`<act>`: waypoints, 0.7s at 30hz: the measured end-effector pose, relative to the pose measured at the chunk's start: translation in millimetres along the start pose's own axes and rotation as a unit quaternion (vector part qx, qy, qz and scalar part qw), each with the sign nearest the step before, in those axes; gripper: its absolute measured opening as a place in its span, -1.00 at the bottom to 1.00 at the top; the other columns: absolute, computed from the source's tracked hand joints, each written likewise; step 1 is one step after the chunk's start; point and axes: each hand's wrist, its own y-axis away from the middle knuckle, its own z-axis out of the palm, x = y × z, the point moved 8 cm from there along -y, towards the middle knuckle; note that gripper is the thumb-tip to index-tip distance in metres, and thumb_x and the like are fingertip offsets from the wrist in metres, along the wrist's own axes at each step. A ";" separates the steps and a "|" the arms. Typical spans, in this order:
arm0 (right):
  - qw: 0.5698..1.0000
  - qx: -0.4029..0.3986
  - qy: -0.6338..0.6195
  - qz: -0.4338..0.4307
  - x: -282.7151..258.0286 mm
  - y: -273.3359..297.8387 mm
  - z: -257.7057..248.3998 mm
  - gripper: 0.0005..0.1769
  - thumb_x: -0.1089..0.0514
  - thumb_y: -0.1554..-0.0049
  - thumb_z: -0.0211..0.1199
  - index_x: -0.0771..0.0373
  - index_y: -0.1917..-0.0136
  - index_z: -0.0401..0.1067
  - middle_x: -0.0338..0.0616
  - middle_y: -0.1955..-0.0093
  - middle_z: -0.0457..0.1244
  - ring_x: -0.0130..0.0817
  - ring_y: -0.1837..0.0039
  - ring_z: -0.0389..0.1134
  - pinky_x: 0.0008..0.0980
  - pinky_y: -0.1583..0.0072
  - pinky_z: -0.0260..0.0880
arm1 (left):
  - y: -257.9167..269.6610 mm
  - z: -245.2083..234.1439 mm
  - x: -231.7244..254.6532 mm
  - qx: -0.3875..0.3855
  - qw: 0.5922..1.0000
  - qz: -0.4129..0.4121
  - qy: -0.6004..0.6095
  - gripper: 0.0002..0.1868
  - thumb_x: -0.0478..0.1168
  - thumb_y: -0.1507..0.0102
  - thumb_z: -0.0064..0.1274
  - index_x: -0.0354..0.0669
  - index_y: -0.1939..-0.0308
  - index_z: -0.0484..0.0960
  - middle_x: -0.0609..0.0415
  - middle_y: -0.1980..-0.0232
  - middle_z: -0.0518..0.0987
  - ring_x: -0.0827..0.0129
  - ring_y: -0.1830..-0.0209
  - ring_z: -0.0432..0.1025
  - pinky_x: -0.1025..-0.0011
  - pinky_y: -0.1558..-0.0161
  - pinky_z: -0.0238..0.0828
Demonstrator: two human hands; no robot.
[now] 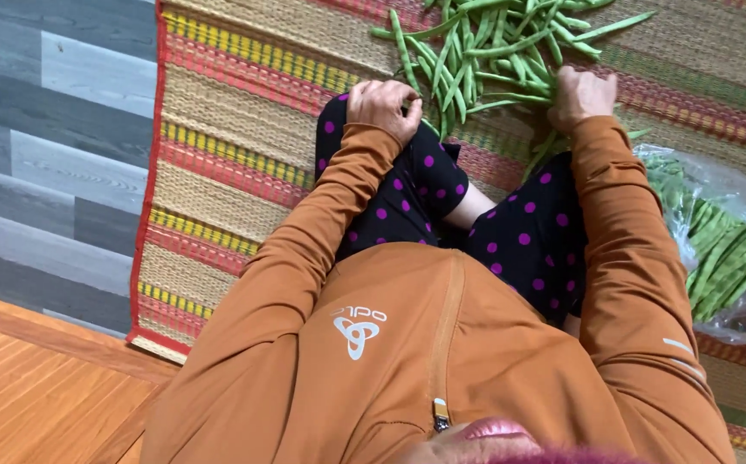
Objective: Sorting and placing green beans into plastic bags while sitting on a mat.
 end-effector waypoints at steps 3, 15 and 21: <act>0.997 0.042 0.066 0.008 16.7 -2.5 7.6 -0.95 0.20 -0.22 0.29 0.07 0.08 0.55 -0.17 0.24 0.41 -0.22 0.22 0.39 0.02 -0.22 0.19 | -0.1 7.9 -5.3 -0.031 0.999 -0.012 -0.005 -0.91 -0.10 -0.13 0.20 0.05 0.41 0.68 0.29 0.33 0.68 0.35 0.34 0.45 0.25 -0.11 0.26; 0.959 0.135 0.228 -0.104 -3.4 76.6 -112.4 -0.68 -0.22 -0.51 0.18 -0.05 -0.05 0.57 -0.20 0.19 0.40 -0.32 0.14 0.45 -0.13 -0.26 0.22 | 8.3 1.1 1.1 0.022 1.000 0.008 -0.008 -0.91 -0.10 -0.11 0.19 0.05 0.44 0.67 0.27 0.30 0.68 0.30 0.31 0.47 0.23 -0.11 0.25; 0.951 0.119 0.218 -0.185 -93.9 46.8 -128.9 -0.69 -0.14 -0.16 0.37 0.01 -0.09 0.60 -0.05 -0.10 0.40 -0.19 -0.17 0.41 0.02 -0.31 0.35 | 9.3 -1.1 -1.8 0.016 1.000 -0.003 -0.008 -0.90 -0.09 -0.12 0.19 0.05 0.43 0.70 0.24 0.32 0.69 0.30 0.31 0.48 0.25 -0.13 0.25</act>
